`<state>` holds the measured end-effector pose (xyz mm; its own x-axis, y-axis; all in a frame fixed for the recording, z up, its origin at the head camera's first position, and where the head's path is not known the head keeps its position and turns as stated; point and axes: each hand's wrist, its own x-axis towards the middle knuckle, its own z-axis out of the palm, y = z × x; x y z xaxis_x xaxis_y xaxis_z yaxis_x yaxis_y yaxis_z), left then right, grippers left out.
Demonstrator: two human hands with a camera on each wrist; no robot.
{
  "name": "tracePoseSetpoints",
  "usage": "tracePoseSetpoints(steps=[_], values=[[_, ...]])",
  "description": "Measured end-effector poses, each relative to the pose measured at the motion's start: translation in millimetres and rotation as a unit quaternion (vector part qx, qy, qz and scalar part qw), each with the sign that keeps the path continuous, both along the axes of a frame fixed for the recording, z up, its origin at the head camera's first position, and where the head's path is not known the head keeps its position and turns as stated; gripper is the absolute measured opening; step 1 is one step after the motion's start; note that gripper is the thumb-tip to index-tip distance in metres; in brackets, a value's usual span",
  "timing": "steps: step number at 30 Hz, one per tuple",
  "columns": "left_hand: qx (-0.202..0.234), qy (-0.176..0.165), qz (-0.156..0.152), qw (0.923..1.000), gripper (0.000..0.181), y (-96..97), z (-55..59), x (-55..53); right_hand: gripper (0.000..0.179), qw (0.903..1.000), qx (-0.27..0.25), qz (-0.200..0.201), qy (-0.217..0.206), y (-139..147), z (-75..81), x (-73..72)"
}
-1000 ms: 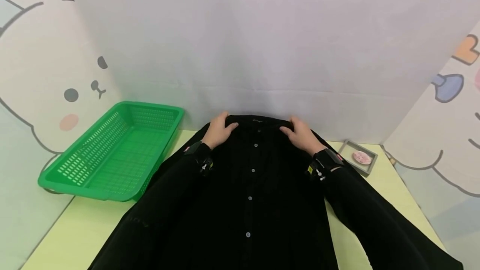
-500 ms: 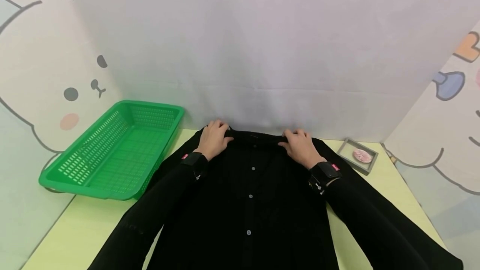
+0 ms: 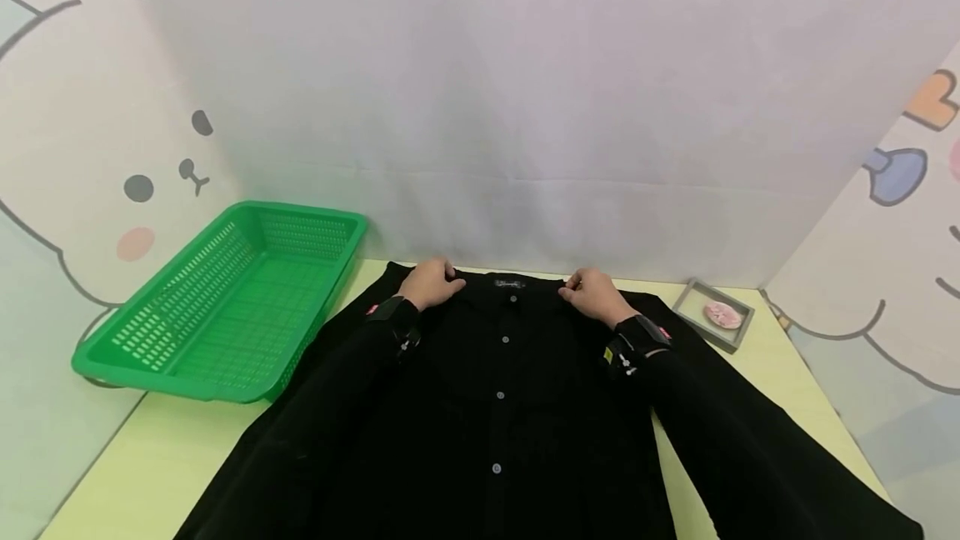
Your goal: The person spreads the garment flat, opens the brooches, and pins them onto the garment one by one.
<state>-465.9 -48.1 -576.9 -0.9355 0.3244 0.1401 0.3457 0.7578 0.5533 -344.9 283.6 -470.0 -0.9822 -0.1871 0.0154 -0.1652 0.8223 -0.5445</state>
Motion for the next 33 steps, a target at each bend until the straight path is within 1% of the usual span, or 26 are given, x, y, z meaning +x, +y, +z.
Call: tracePoseSetpoints(steps=[1,2,3,5,6,8,9,11,12,13,14,15,16,17,18,20,23,25,28,30,31,33], values=[[-0.008,-0.021,0.012,0.9997,0.036,4.2,22.0,17.1,0.019,1.0,0.004,-0.006,-0.001,-1.6,-0.9,-0.7],[-0.014,-0.033,0.023,0.9991,0.033,7.6,40.9,32.8,0.018,0.9999,0.005,-0.012,0.0,-3.1,-1.2,-1.1],[-0.019,-0.039,0.031,0.9986,0.033,9.5,42.4,33.7,0.018,0.9998,0.01,-0.015,0.0,-4.6,-1.7,-1.6],[-0.044,-0.06,0.038,0.9965,0.03,15.9,75.1,59.6,0.016,0.9996,0.022,-0.016,0.007,-7.3,-2.2,-1.3],[-0.064,-0.062,0.037,0.9954,0.031,18.7,89.1,71.6,0.015,0.9993,0.031,-0.014,0.016,-8.5,-2.1,0.1],[-0.113,-0.025,0.024,0.993,0.032,21.9,103.0,88.4,0.015,0.9976,0.055,-0.006,0.043,-11.0,-0.7,5.4],[-0.136,-0.008,0.01,0.9907,0.031,23.4,106.8,94.4,0.016,0.9956,0.071,-0.002,0.061,-12.3,0.1,9.2],[-0.171,0.014,-0.02,0.985,0.019,27.4,112.8,105.4,0.018,0.9892,0.1,0.006,0.107,-14.8,1.8,18.9],[-0.179,0.01,-0.041,0.9829,0.018,29.6,116.7,111.6,0.019,0.9853,0.114,0.01,0.128,-16.0,2.6,23.9],[-0.182,-0.009,-0.061,0.9813,0.025,32.6,120.4,116.6,0.019,0.9817,0.123,0.015,0.145,-17.5,3.2,28.6],[-0.181,-0.034,-0.081,0.9795,0.034,36.1,122.6,120.8,0.021,0.9788,0.131,0.022,0.156,-19.0,3.4,32.7],[-0.182,-0.06,-0.099,0.9765,0.044,39.6,123.3,124.3,0.023,0.9775,0.135,0.03,0.16,-20.2,3.2,36.5],[-0.184,-0.09,-0.111,0.9725,0.053,43.4,125.0,128.4,0.026,0.9778,0.137,0.039,0.154,-21.6,3.2,39.6],[-0.189,-0.116,-0.119,0.9679,0.06,47.2,124.5,131.2,0.03,0.9796,0.137,0.047,0.14,-22.9,2.7,41.6],[-0.197,-0.139,-0.121,0.9628,0.066,51.0,124.5,134.4,0.035,0.9826,0.135,0.054,0.116,-23.9,2.0,43.1],[-0.216,-0.163,-0.115,0.9558,0.075,58.7,121.0,138.3,0.046,0.9875,0.134,0.058,0.058,-25.1,0.0,43.8],[-0.234,-0.167,-0.1,0.9526,0.082,69.1,114.4,140.8,0.061,0.9876,0.147,0.052,-0.012,-23.8,-3.3,40.2],[-0.232,-0.16,-0.091,0.9552,0.084,74.7,111.2,140.1,0.067,0.9865,0.153,0.048,-0.034,-21.1,-4.8,35.8],[-0.226,-0.152,-0.086,0.9582,0.084,79.7,109.3,137.2,0.071,0.9857,0.156,0.046,-0.043,-15.6,-6.4,29.0],[-0.219,-0.145,-0.084,0.9611,0.084,79.8,109.1,136.1,0.072,0.9861,0.152,0.049,-0.045,-12.8,-7.1,25.8],[-0.215,-0.139,-0.086,0.9628,0.082,78.6,108.3,135.9,0.072,0.9863,0.151,0.051,-0.044,-11.5,-7.5,25.4],[-0.205,-0.126,-0.093,0.9663,0.077,73.6,108.4,139.2,0.072,0.9872,0.144,0.054,-0.043,-9.5,-7.5,27.9]])
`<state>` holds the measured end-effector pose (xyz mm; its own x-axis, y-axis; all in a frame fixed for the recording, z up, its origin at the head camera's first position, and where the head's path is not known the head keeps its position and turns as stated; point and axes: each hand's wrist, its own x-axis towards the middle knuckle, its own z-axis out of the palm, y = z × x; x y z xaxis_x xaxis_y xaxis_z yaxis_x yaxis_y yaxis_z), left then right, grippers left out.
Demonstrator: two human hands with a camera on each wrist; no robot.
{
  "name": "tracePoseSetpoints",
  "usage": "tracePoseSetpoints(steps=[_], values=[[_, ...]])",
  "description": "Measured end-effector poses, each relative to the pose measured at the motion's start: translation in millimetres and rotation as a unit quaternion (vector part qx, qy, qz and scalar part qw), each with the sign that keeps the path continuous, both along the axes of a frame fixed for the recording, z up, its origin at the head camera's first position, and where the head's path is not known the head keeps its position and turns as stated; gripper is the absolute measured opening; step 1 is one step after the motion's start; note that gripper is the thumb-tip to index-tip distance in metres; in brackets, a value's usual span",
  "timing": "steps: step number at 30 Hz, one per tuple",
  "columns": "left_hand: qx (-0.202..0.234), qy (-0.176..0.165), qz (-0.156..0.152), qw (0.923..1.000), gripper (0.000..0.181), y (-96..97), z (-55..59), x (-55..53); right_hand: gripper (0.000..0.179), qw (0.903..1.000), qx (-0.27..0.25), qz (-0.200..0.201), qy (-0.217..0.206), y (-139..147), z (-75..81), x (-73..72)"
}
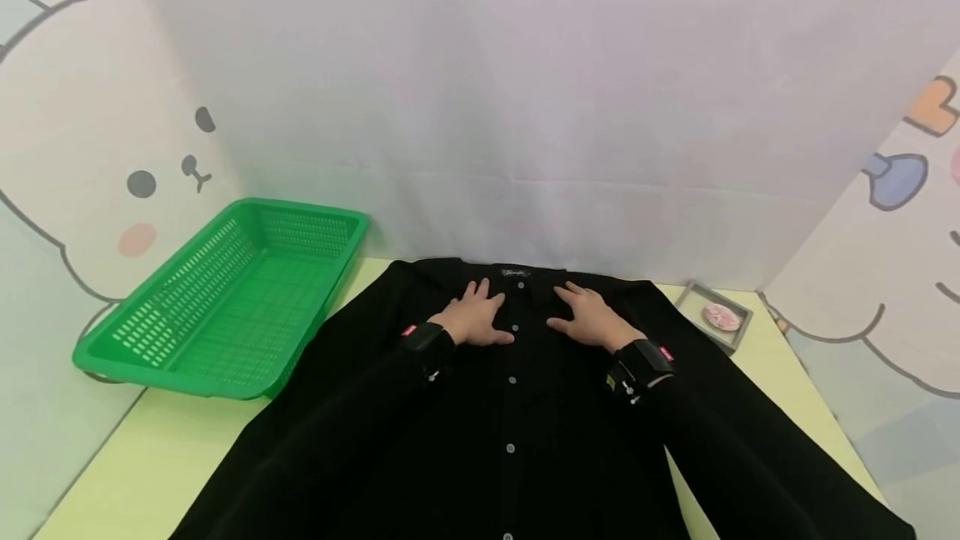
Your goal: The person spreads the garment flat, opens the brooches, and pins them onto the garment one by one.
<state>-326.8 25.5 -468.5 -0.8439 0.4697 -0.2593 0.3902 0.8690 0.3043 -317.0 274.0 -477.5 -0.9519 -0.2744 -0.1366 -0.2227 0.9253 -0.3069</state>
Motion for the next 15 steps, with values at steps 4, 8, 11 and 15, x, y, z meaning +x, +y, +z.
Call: tracePoseSetpoints(steps=[4,8,11,15], values=[[0.033,0.033,-0.028,0.9985,0.061,-23.7,6.2,21.5,0.072,0.9997,-0.004,0.012,0.019,2.0,2.4,20.5],[0.074,0.062,-0.059,0.9936,0.051,-61.7,13.5,50.3,0.074,0.9993,-0.007,0.032,0.021,1.8,10.2,56.5],[0.11,0.06,-0.066,0.9899,0.049,-95.7,12.6,72.4,0.075,0.9987,-0.013,0.048,-0.008,-1.5,12.7,86.5],[0.146,0.046,-0.051,0.9869,0.056,-138.3,8.6,103.6,0.078,0.9949,-0.046,0.067,-0.061,-5.2,7.7,119.7]])
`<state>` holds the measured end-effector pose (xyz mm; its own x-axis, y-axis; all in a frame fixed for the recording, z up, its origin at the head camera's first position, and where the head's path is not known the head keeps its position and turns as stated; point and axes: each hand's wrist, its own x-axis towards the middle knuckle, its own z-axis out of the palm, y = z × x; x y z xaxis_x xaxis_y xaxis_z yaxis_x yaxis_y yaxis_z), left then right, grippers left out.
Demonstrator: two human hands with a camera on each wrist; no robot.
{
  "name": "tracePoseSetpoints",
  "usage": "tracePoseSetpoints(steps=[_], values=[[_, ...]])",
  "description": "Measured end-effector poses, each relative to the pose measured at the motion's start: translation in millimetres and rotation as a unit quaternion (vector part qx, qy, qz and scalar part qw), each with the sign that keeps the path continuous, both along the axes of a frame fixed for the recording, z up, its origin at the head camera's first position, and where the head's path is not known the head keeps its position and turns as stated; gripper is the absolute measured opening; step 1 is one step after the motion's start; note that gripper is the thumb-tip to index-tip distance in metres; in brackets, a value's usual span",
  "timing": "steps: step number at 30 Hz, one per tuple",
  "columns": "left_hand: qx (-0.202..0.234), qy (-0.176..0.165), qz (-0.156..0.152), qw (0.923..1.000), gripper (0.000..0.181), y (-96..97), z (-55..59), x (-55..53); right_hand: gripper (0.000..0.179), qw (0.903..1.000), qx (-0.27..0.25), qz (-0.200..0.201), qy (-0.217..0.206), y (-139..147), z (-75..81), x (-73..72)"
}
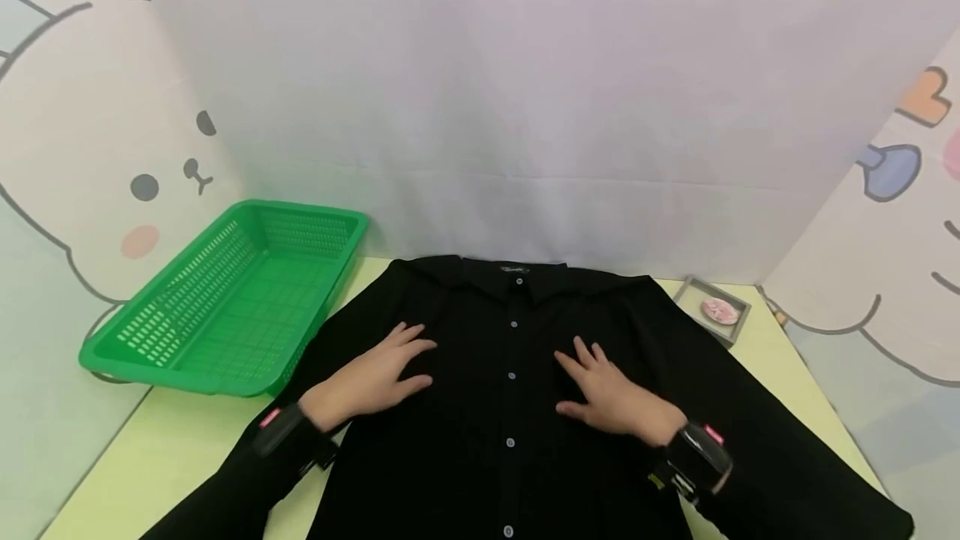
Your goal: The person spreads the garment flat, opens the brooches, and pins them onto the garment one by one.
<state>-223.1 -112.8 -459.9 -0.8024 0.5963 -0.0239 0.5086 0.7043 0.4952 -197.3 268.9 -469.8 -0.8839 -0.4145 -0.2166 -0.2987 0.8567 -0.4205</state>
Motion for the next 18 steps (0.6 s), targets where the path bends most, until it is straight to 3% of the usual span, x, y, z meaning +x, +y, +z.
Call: tracePoseSetpoints(steps=[4,6,8,11,14,18], values=[[0.023,-0.01,0.016,0.9995,0.062,-38.7,-1.2,33.8,0.085,0.9984,-0.044,0.006,-0.034,8.0,-22.2,22.1],[0.026,-0.001,0.027,0.9993,0.057,-57.2,-1.6,52.5,0.086,0.9972,-0.058,0.011,-0.045,7.6,-25.1,37.4],[0.016,0.029,0.046,0.9984,0.047,-74.2,-3.4,70.3,0.084,0.9969,-0.057,0.028,-0.047,0.7,-18.3,57.2],[-0.014,0.047,0.096,0.9942,0.037,-96.5,-5.4,92.1,0.079,0.9937,-0.063,0.05,-0.077,-16.8,2.9,87.1],[-0.042,-0.004,0.153,0.9873,0.041,-116.2,-6.6,101.8,0.08,0.9919,-0.061,0.074,-0.084,-25.0,5.5,104.2],[-0.074,-0.094,0.185,0.9753,0.058,-139.9,-12.1,106.0,0.086,0.9913,-0.059,0.102,-0.059,-21.2,-8.5,109.5]])
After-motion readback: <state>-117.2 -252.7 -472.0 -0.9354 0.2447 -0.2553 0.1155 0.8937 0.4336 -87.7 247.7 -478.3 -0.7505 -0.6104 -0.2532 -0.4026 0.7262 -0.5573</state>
